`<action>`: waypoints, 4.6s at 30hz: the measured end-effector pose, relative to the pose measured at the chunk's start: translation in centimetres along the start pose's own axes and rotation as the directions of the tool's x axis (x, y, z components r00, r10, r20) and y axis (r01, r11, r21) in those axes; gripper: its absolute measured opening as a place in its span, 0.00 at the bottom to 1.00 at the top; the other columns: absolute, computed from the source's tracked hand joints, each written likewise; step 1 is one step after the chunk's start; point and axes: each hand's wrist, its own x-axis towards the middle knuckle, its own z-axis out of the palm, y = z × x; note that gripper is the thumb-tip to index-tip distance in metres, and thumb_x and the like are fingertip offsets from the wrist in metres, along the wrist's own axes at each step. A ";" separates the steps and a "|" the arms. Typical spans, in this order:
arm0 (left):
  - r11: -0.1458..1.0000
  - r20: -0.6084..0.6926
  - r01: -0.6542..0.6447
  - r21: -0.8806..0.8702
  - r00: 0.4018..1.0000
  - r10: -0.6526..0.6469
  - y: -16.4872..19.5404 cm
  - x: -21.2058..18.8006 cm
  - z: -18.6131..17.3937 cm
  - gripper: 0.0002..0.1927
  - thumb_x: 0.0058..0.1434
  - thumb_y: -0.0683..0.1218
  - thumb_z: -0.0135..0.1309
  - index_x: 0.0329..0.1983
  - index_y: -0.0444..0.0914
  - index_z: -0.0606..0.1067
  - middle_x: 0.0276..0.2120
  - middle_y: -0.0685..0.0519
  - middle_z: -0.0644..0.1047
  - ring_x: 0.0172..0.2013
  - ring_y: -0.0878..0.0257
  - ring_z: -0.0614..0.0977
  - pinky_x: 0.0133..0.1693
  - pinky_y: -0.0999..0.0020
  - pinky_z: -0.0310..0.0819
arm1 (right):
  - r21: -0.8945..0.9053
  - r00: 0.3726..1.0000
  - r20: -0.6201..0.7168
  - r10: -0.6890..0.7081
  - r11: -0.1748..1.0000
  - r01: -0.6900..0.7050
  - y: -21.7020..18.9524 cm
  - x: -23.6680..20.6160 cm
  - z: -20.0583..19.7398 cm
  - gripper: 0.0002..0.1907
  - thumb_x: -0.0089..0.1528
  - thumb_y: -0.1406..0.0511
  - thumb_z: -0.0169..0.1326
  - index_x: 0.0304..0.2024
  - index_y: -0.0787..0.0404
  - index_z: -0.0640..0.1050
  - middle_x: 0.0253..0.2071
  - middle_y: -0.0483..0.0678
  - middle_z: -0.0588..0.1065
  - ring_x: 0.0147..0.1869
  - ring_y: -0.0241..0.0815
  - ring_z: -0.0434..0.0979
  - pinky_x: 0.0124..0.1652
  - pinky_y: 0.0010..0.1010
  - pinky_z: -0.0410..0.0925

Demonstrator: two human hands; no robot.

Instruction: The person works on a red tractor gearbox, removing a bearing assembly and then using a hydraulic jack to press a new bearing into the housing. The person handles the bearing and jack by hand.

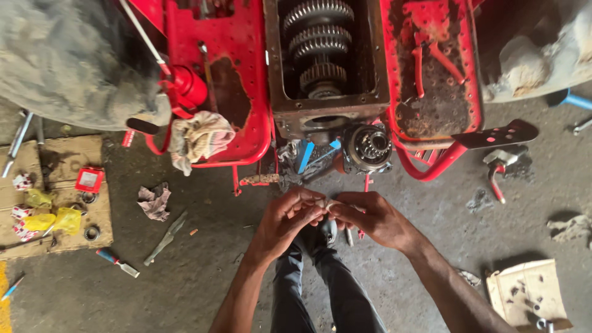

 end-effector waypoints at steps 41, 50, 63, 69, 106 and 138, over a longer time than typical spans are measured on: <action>0.931 -0.041 -0.045 0.361 0.997 0.064 16.8 -2.4 -9.7 0.09 0.74 0.42 0.51 0.51 0.32 0.75 0.42 0.42 0.77 0.40 0.53 0.80 0.43 0.60 0.75 | 0.258 0.986 0.151 -0.069 0.966 0.028 -15.0 5.9 6.8 0.16 0.66 0.58 0.54 0.39 0.65 0.81 0.31 0.46 0.79 0.35 0.35 0.78 0.35 0.29 0.69; 0.591 -0.289 0.067 0.804 0.913 0.289 8.3 3.3 -21.3 0.23 0.65 0.49 0.58 0.59 0.34 0.69 0.44 0.41 0.80 0.45 0.45 0.84 0.44 0.53 0.78 | -0.386 0.878 -0.464 -0.118 0.919 -0.081 -16.0 22.6 9.8 0.21 0.69 0.53 0.50 0.47 0.63 0.80 0.38 0.57 0.81 0.41 0.51 0.81 0.40 0.42 0.73; 0.786 -0.284 -0.186 0.590 0.863 0.417 9.4 -0.6 -19.2 0.09 0.65 0.44 0.51 0.46 0.37 0.75 0.41 0.45 0.77 0.43 0.53 0.80 0.50 0.63 0.76 | 0.781 0.983 -0.181 0.006 0.608 0.140 -17.7 20.5 10.9 0.34 0.69 0.44 0.42 0.70 0.55 0.71 0.64 0.54 0.76 0.64 0.45 0.78 0.58 0.43 0.70; 0.848 -0.221 -0.531 0.014 0.825 0.520 10.2 -2.7 -8.8 0.28 0.69 0.50 0.55 0.67 0.32 0.65 0.53 0.43 0.74 0.53 0.52 0.76 0.55 0.61 0.73 | 0.917 0.966 -0.210 -0.149 0.314 0.248 -12.6 10.2 18.7 0.39 0.68 0.44 0.37 0.72 0.62 0.60 0.73 0.52 0.63 0.75 0.49 0.62 0.68 0.44 0.58; 0.696 -0.267 -0.157 0.701 0.847 0.460 6.4 8.9 -20.7 0.15 0.69 0.53 0.55 0.46 0.37 0.77 0.44 0.46 0.82 0.46 0.53 0.82 0.46 0.61 0.75 | 0.487 0.952 -0.085 -0.293 0.822 0.296 -3.9 7.5 24.3 0.29 0.74 0.51 0.49 0.67 0.66 0.74 0.56 0.53 0.79 0.63 0.40 0.77 0.64 0.35 0.68; 0.758 0.274 -0.288 0.585 0.950 0.149 -20.4 20.1 -0.5 0.39 0.51 0.47 0.70 0.64 0.33 0.67 0.58 0.37 0.74 0.60 0.45 0.75 0.60 0.55 0.69 | 0.412 0.648 -0.757 0.084 0.831 0.373 21.9 6.2 -4.5 0.42 0.55 0.72 0.46 0.74 0.65 0.58 0.59 0.55 0.75 0.63 0.45 0.74 0.63 0.35 0.65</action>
